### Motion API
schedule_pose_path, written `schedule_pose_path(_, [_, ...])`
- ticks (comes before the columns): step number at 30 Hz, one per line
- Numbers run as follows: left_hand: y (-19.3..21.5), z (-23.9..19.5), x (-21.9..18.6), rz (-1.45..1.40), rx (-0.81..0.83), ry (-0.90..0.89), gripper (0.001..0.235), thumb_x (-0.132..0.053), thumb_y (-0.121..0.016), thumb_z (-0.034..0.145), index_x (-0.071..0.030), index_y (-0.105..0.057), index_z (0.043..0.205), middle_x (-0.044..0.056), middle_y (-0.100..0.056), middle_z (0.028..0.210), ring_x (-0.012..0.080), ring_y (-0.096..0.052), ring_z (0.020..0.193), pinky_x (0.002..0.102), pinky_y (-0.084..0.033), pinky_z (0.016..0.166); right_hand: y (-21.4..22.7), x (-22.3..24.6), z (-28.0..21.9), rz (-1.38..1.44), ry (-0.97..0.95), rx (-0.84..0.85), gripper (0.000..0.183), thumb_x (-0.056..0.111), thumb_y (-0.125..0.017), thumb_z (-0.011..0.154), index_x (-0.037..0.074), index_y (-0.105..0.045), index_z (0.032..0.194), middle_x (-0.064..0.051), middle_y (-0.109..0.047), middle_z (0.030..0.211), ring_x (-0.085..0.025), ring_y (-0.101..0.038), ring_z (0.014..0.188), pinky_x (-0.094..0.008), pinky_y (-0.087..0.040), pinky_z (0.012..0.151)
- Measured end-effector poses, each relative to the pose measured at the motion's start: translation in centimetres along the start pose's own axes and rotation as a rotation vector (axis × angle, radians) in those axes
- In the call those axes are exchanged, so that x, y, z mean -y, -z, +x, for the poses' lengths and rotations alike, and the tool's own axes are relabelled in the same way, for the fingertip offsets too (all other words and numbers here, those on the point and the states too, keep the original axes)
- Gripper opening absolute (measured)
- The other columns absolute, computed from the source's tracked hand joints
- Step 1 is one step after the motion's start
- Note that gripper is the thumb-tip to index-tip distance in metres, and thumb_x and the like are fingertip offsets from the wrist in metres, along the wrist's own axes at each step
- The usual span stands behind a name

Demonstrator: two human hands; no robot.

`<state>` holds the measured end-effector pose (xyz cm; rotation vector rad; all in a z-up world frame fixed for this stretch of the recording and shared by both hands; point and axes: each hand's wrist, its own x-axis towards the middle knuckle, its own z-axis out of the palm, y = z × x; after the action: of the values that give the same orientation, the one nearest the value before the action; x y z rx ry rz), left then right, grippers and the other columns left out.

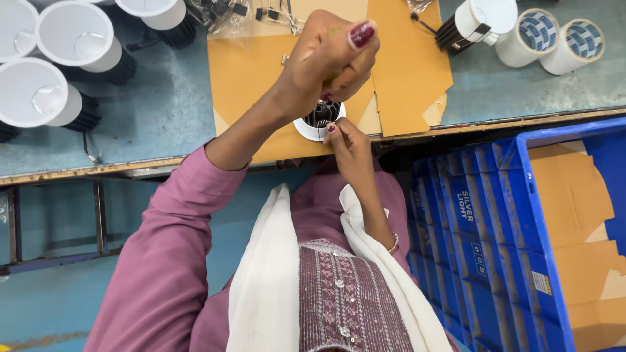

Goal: The person assembles light fixtures by inserting a black heat sink into a white plastic housing, securing it with a metal clip, and tightening the clip with a yellow screwdriver. Completed units are placed into a blue crate.

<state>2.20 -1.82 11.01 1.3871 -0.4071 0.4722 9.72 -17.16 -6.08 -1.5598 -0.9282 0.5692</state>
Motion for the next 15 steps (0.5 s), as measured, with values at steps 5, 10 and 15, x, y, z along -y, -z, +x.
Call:
schedule_pose_path(5, [-0.3,-1.0,-0.2,0.015,-0.029,0.008,0.061,-0.037,-0.047,0.117,-0.003,-0.041,0.066,0.003,-0.04,0.055,0.0084,-0.037,0.046,0.024,-0.03,0.046,0.3,1.0,0.0,-0.033,0.053,0.047,0.038,0.031,-0.057,0.109,-0.001,-0.06,0.089,-0.003,-0.061,0.076,-0.007,-0.054,0.073,-0.024,-0.047,0.069])
schedule_pose_path(10, [-0.5,-1.9,-1.1,-0.02,-0.002,0.004,0.062,-0.039,-0.048,0.114,-0.004,-0.039,0.064,0.002,-0.039,0.053,0.0072,-0.035,0.045,0.023,-0.027,0.045,0.4,0.7,0.0,-0.04,0.052,0.049,0.037,0.032,-0.058,0.108,-0.001,-0.062,0.091,-0.003,-0.062,0.076,-0.006,-0.055,0.074,-0.024,-0.048,0.07])
schedule_pose_path(15, [-0.4,-1.8,-0.7,0.061,0.055,0.022,0.06,-0.036,-0.049,0.113,-0.003,-0.041,0.064,0.001,-0.039,0.053,0.0077,-0.035,0.046,0.024,-0.025,0.046,0.4,0.1,0.0,-0.025,0.079,0.054,0.038,0.033,-0.058,0.109,-0.001,-0.064,0.093,-0.002,-0.063,0.079,-0.006,-0.055,0.075,-0.024,-0.048,0.072])
